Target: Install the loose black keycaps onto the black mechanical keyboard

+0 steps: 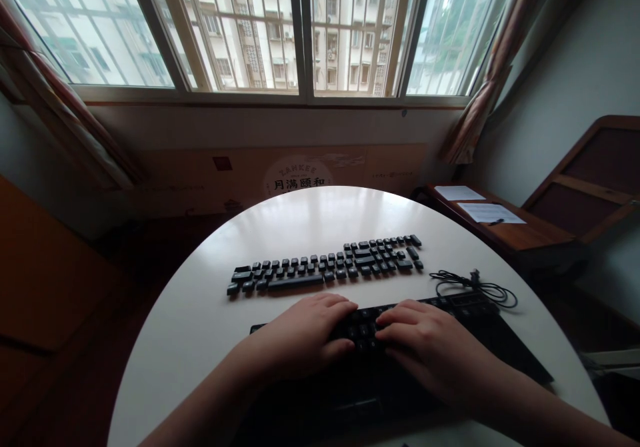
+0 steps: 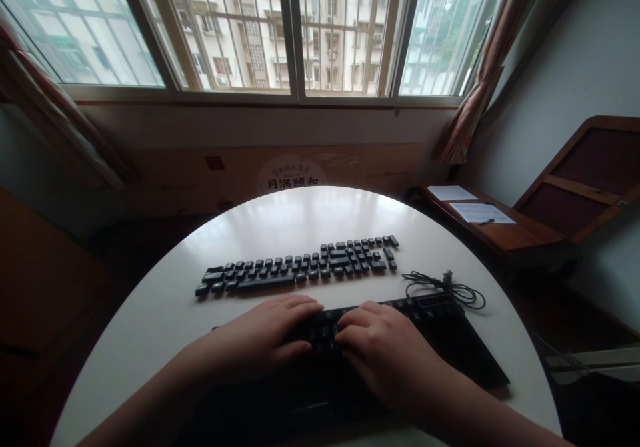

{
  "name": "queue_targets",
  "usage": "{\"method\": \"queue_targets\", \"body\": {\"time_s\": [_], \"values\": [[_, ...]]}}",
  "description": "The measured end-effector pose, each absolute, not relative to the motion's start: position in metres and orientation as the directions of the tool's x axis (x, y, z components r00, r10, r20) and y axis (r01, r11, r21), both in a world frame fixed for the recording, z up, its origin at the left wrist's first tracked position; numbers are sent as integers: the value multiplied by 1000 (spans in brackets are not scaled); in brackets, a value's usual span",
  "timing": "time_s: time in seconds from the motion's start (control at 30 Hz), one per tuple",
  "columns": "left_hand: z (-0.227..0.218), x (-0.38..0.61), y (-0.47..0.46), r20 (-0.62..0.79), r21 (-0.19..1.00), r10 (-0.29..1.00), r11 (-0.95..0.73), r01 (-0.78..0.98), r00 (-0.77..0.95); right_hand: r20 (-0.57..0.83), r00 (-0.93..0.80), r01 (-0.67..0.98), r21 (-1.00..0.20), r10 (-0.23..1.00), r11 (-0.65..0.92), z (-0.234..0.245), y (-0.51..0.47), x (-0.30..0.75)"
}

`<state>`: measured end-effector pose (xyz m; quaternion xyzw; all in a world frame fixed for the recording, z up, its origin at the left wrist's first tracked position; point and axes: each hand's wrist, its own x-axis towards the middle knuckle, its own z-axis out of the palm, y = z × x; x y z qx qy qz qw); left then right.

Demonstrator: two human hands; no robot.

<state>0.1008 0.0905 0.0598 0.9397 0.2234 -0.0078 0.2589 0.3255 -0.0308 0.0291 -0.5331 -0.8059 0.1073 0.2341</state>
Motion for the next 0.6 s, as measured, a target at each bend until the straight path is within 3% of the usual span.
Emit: {"method": "queue_targets", "body": {"time_s": [0.6], "values": [[58,100,90,-116,485,416,-769,417,902,267,-320,811,-419,909,409,28,-31,325]]}}
